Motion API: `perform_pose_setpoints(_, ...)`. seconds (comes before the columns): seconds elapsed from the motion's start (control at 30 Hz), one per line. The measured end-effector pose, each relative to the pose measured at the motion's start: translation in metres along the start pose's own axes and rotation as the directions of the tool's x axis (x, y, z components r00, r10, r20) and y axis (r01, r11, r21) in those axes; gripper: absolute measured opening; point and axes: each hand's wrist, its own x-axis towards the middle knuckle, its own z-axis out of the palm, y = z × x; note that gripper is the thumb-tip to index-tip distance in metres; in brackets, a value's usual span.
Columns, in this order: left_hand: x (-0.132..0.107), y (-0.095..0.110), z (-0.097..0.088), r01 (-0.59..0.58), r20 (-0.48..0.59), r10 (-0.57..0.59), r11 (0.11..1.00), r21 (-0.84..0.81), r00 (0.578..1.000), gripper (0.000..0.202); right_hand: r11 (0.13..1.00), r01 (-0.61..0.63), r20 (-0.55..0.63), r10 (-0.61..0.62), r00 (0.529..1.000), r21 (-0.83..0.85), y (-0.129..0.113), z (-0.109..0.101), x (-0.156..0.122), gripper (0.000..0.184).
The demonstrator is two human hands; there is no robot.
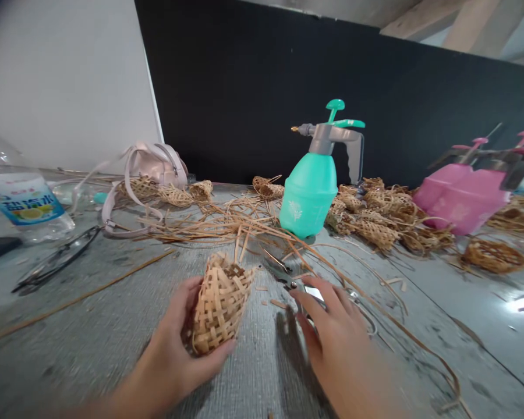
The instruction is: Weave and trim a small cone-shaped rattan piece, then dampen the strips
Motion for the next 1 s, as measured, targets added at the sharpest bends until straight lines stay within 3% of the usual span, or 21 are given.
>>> perform_pose_setpoints(0.1,-0.001,-0.001,0.000,-0.028,0.035,0.028,1.000,0.007,0.999,0.074,0.973,-0.026,0.020,0.022,1.000,0.229,-0.033,0.007,-0.007,0.016)
perform_pose_setpoints(0.2,-0.004,0.002,-0.005,-0.140,0.177,0.136,0.990,0.010,0.975,0.086,0.828,-0.199,0.202,0.106,0.974,0.524,-0.051,0.019,-0.011,0.022)
perform_pose_setpoints(0.27,-0.006,0.005,-0.009,-0.172,0.256,0.173,0.985,-0.025,0.951,0.081,0.740,-0.317,0.248,0.207,0.946,0.592,-0.052,0.024,-0.012,0.028)
perform_pose_setpoints(0.37,-0.005,0.005,-0.012,-0.087,0.302,0.142,0.978,-0.188,0.943,0.063,0.688,-0.370,0.228,0.293,0.929,0.624,-0.049,0.021,-0.008,0.027)
perform_pose_setpoints(0.57,-0.001,0.008,-0.006,0.048,0.292,0.039,0.957,-0.286,0.956,0.054,0.747,-0.256,0.126,0.227,0.966,0.614,-0.053,0.012,-0.003,0.014)
perform_pose_setpoints(0.73,-0.003,0.016,-0.004,0.018,0.299,0.062,0.966,-0.258,0.952,0.057,0.837,-0.193,0.018,0.214,0.977,0.512,-0.050,0.015,-0.010,0.009)
perform_pose_setpoints(1.0,-0.004,0.012,-0.006,0.025,0.339,0.065,0.967,-0.255,0.938,0.059,0.927,-0.099,-0.026,0.116,0.993,0.362,-0.047,0.013,-0.014,0.013)
